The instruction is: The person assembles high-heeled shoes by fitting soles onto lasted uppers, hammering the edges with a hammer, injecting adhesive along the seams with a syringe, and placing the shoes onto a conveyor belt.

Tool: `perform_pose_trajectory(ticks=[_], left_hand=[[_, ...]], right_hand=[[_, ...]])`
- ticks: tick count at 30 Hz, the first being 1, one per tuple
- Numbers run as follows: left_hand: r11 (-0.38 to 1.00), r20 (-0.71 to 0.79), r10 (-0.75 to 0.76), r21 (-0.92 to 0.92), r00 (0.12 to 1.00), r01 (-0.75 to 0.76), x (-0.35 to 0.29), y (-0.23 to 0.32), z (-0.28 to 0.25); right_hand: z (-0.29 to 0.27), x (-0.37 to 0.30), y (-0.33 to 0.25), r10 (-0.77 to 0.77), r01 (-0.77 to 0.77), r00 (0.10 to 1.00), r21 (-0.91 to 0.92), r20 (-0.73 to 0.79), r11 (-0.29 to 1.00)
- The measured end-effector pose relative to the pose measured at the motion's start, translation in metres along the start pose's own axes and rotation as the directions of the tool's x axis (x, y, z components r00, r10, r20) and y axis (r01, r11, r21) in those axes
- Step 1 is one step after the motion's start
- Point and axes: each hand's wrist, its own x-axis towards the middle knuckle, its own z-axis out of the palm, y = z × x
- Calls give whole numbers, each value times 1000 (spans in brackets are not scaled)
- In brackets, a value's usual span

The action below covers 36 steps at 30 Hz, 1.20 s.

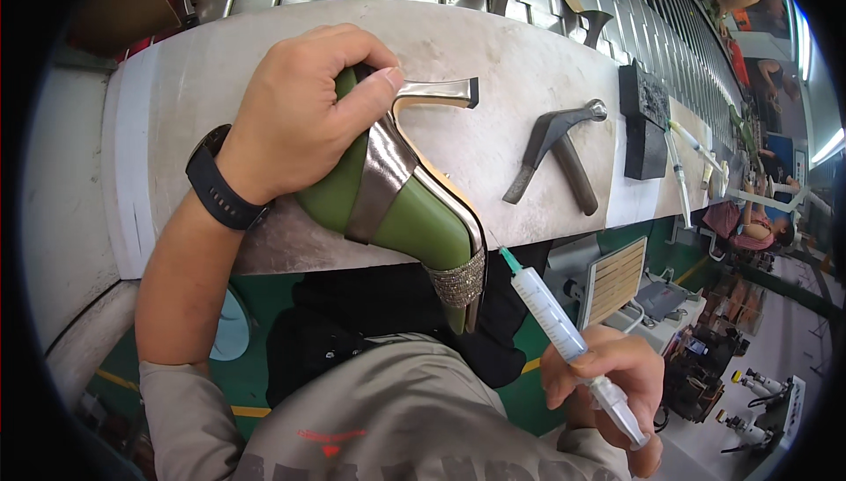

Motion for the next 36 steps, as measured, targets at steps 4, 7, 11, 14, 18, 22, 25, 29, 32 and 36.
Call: perform_pose_trajectory(ticks=[4, 7, 11, 14, 18, 22, 25, 29, 32, 36], left_hand=[[1000, 7, -7, 6, 1000, 7, 1, 2, 1], [1000, 16, -16, 4, 1000, 16, 1, 3, 2], [1000, 16, -18, -1, 1000, 18, 1, 2, 2], [1000, 6, -7, -13, 1000, 7, 3, 3, 1], [1000, 16, -24, 10, 1000, 24, 0, 2, 2], [999, 15, -41, -20, 999, 41, 1, 4, 3], [999, 12, -31, -10, 999, 31, 2, 3, 4], [999, 21, -32, -4, 999, 32, 2, 3, 8], [999, 15, -33, 1, 999, 33, 2, 3, 8], [999, 12, -42, 0, 999, 42, 2, 3, 9]], right_hand=[[6, 2, 3, 50, -50, 997, 6, -61, 999], [8, 5, 6, 60, -57, 995, 31, -84, 998], [11, 7, 0, 104, -103, 984, 18, -145, 995], [10, 8, -6, 57, -62, 997, -107, -51, 992], [17, 5, -6, 4, -13, 999, -299, -32, 954], [22, -2, -3, -50, 30, 997, -332, -54, 943], [23, -4, -2, -75, 57, 996, -333, -41, 941], [26, -10, -3, -59, 24, 994, -349, -90, 937], [25, -11, -5, -48, 15, 995, -357, -84, 934], [21, -13, -2, -53, 27, 996, -330, -70, 943]])
